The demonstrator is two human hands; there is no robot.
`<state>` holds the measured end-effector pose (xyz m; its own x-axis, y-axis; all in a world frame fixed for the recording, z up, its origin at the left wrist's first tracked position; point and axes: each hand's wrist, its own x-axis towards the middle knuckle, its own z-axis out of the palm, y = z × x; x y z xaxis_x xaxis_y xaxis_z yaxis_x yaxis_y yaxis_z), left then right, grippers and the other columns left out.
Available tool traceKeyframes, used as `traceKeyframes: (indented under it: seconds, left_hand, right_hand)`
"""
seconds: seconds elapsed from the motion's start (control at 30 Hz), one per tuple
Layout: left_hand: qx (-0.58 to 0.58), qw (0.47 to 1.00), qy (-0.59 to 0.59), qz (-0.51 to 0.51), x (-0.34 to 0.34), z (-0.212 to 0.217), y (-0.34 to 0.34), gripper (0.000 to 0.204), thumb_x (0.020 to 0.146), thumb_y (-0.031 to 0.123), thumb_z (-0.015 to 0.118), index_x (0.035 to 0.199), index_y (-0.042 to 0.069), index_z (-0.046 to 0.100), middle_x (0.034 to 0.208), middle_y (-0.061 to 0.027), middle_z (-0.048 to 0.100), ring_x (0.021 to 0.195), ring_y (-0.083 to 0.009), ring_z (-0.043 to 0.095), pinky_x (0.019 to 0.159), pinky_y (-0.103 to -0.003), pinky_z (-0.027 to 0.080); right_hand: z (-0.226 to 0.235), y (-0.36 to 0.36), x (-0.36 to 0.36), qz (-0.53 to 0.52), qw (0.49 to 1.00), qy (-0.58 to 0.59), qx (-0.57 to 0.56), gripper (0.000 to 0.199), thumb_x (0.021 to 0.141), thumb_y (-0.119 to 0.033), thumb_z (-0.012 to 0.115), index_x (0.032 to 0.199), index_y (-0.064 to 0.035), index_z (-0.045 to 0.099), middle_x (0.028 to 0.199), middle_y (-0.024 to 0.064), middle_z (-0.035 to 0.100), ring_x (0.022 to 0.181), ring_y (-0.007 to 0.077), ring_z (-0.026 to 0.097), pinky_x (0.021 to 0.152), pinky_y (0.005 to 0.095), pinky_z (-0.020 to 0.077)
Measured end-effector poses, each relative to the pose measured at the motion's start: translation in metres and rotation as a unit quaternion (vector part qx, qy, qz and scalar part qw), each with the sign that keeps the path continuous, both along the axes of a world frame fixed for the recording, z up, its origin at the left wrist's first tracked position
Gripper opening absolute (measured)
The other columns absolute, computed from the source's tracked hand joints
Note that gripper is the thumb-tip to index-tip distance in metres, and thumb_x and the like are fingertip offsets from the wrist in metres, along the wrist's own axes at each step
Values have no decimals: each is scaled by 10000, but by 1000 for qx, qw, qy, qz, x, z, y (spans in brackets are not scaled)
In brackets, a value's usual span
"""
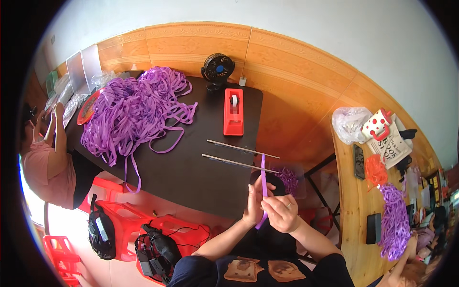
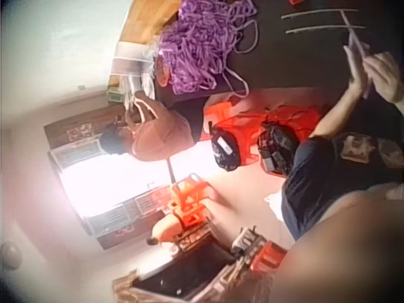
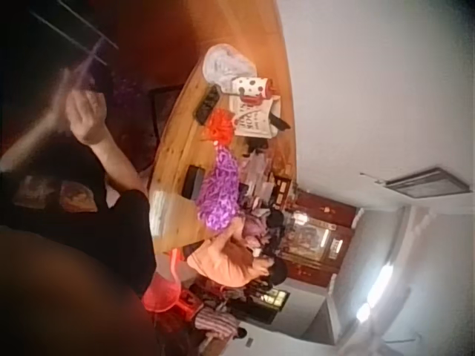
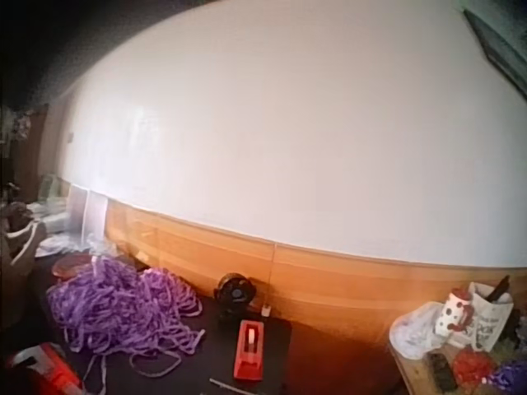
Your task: Making decorative bows using purple ribbon and a custom rod-based jig.
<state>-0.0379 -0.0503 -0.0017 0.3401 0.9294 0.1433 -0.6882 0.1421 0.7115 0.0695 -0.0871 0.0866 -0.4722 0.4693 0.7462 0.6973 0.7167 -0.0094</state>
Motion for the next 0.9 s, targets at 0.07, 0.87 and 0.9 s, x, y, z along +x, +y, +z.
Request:
traceKeyframes:
  seconds: [0.07,0.87,0.9]
  left_hand:
    - [13,996,83,28,-1,-6,0,635,1054,505,239,1456,27,357,1019,-65,592,782,-98,533,720,-231,461]
    - [-21,956,203,210,37,-12,62,344,1050,196,430,1314,-1,530,1234,-118,595,1117,-173,556,952,-299,412]
    - [-6,951,202,232,40,-12,65,335,1048,181,444,1306,-15,528,1234,-125,594,1156,-182,538,991,-313,397]
  right_hand:
    - [18,10,-2,12,999,30,-18,245,699,-28,691,939,20,683,1001,106,661,764,222,618,632,334,421]
    - [-50,208,58,47,533,552,-639,141,901,-69,624,850,27,713,818,112,709,755,181,684,703,291,548]
    - [-56,208,58,25,535,547,-643,142,901,-71,624,849,28,712,816,113,708,746,182,682,696,292,547]
